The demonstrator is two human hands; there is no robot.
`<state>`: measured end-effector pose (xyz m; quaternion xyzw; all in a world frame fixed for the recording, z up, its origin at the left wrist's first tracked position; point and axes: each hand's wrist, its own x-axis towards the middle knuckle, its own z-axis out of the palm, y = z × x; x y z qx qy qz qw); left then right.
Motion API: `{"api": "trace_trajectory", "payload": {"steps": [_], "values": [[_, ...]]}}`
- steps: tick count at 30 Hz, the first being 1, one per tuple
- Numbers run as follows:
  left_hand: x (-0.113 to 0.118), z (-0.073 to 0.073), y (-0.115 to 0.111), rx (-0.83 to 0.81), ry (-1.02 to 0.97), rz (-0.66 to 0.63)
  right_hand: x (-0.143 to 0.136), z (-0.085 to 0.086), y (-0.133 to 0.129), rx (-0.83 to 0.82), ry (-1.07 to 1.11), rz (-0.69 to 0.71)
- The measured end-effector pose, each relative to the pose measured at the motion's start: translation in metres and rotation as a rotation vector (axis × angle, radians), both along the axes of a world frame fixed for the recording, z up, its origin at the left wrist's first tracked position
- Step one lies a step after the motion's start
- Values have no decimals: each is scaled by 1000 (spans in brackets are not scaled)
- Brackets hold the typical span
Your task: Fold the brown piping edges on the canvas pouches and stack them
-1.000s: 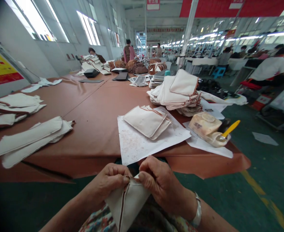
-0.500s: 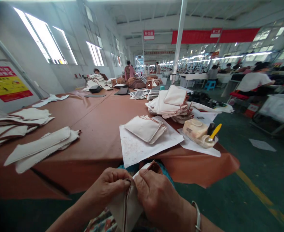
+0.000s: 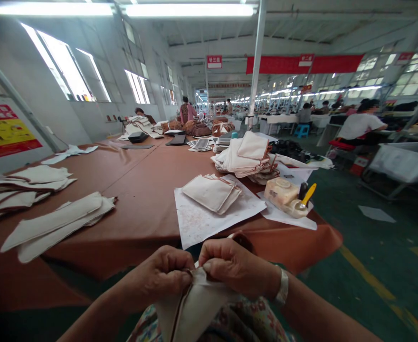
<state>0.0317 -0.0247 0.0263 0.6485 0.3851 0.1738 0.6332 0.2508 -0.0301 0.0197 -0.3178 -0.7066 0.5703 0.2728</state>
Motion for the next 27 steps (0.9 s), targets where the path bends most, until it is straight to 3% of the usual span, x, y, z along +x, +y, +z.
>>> {"api": "trace_trajectory", "payload": {"steps": [3,13,22,27], "values": [[0,-1,-3,4,-63,46,-2,-3,-3,-199,125,-51],[-8,-3,-4,137,25,107,-19,0,-12,11,-29,-128],[-2,2,31,194,226,-10,-23,-12,23,91,-40,-312],[5,-2,60,193,193,-68,-18,-26,47,131,84,-300]]}}
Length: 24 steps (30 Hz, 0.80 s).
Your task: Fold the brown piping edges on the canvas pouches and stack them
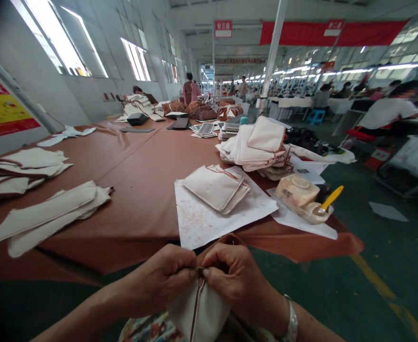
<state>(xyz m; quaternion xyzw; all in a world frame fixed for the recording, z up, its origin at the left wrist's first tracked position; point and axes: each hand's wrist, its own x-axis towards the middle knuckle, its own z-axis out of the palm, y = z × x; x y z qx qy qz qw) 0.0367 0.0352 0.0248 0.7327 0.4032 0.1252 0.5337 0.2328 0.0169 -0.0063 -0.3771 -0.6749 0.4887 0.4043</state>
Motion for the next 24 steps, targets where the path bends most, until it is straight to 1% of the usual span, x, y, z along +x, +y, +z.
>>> {"api": "trace_trajectory", "payload": {"steps": [5,8,10,12,15,17,19,21,24], "values": [[-3,-11,32,-115,-24,4,9,-17,21,307,-42,29],[-6,-19,49,-231,-80,44,12,-25,33,442,-112,57],[-5,-26,57,-327,-159,84,15,-28,39,507,-162,70],[-2,-33,62,-397,-223,98,17,-31,45,540,-218,74],[6,-41,66,-523,-236,97,22,-34,51,590,-326,74],[11,-44,70,-584,-236,75,26,-36,55,665,-400,79],[15,-44,75,-588,-236,21,31,-37,59,734,-475,109],[17,-43,81,-557,-207,-33,35,-36,63,769,-526,148],[20,-42,91,-518,-153,-96,41,-35,67,773,-506,171]]}}
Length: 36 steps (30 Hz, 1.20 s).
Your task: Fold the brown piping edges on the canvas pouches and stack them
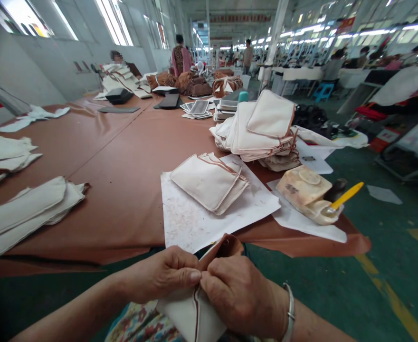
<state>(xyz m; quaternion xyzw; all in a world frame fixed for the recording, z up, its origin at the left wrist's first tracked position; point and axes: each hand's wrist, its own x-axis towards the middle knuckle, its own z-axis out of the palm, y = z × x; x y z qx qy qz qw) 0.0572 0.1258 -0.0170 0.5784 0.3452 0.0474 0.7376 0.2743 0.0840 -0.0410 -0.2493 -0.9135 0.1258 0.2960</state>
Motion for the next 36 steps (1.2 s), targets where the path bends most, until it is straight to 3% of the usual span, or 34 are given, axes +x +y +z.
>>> {"api": "trace_trajectory", "payload": {"steps": [2,4,9,15,18,22,24,27,29,33,36], "values": [[2,0,5,27,5,-36,4,0,0,-21,75,5],[5,2,8,60,0,-59,9,0,-2,-141,171,-14],[8,14,11,227,-12,-128,14,7,0,-910,394,-223],[7,20,10,334,-3,-175,12,19,10,-1213,341,-84],[6,19,6,284,-31,-144,6,14,8,-1269,431,-18],[6,11,-1,-22,-156,-78,1,0,3,-1339,575,77],[7,6,-2,-73,-182,-59,3,-1,4,-1286,519,48],[8,5,-1,194,-95,-26,9,9,12,-1082,331,-10],[10,9,0,422,-19,-12,10,17,17,-1037,266,-2],[10,19,0,523,13,-14,5,16,21,-1180,389,68],[4,18,-1,568,38,84,3,6,16,-1337,523,28]]}}
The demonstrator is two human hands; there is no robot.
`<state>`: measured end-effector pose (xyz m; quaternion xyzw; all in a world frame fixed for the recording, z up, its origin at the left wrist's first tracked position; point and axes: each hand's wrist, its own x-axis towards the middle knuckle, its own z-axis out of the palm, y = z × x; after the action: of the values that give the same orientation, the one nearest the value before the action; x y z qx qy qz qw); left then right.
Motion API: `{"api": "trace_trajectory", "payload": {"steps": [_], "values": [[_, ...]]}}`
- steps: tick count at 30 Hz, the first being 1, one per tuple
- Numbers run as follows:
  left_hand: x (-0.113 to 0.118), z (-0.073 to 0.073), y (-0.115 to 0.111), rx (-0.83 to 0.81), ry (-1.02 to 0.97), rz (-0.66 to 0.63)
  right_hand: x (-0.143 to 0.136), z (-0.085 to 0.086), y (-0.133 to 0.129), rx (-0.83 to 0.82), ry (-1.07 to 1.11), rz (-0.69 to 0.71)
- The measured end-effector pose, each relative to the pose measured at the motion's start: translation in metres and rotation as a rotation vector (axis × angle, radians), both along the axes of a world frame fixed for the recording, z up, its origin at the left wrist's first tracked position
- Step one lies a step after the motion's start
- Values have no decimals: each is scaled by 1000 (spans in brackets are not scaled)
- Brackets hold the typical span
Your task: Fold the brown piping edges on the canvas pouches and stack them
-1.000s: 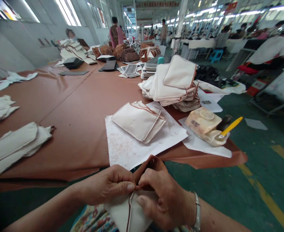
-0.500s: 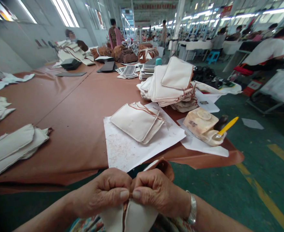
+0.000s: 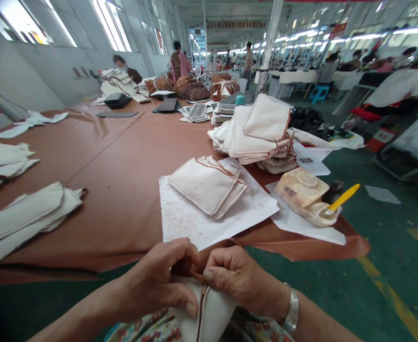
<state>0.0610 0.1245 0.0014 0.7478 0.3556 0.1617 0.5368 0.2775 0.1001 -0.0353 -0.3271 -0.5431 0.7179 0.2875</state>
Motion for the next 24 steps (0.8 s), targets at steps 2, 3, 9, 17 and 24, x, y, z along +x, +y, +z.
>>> {"api": "trace_trajectory", "payload": {"steps": [2,3,9,17,24], "values": [[-5,-3,-2,91,-9,59,1,-4,-4,-54,-3,-65],[-7,-5,-3,144,-23,70,2,-5,-5,-68,-4,-83],[-8,-12,-10,484,-56,21,4,-9,-9,-124,-47,-102],[2,-15,-17,971,317,-66,-1,-14,-12,-251,-4,-139],[6,-25,-22,1019,411,-178,-1,-17,-16,-214,-16,-157]]}}
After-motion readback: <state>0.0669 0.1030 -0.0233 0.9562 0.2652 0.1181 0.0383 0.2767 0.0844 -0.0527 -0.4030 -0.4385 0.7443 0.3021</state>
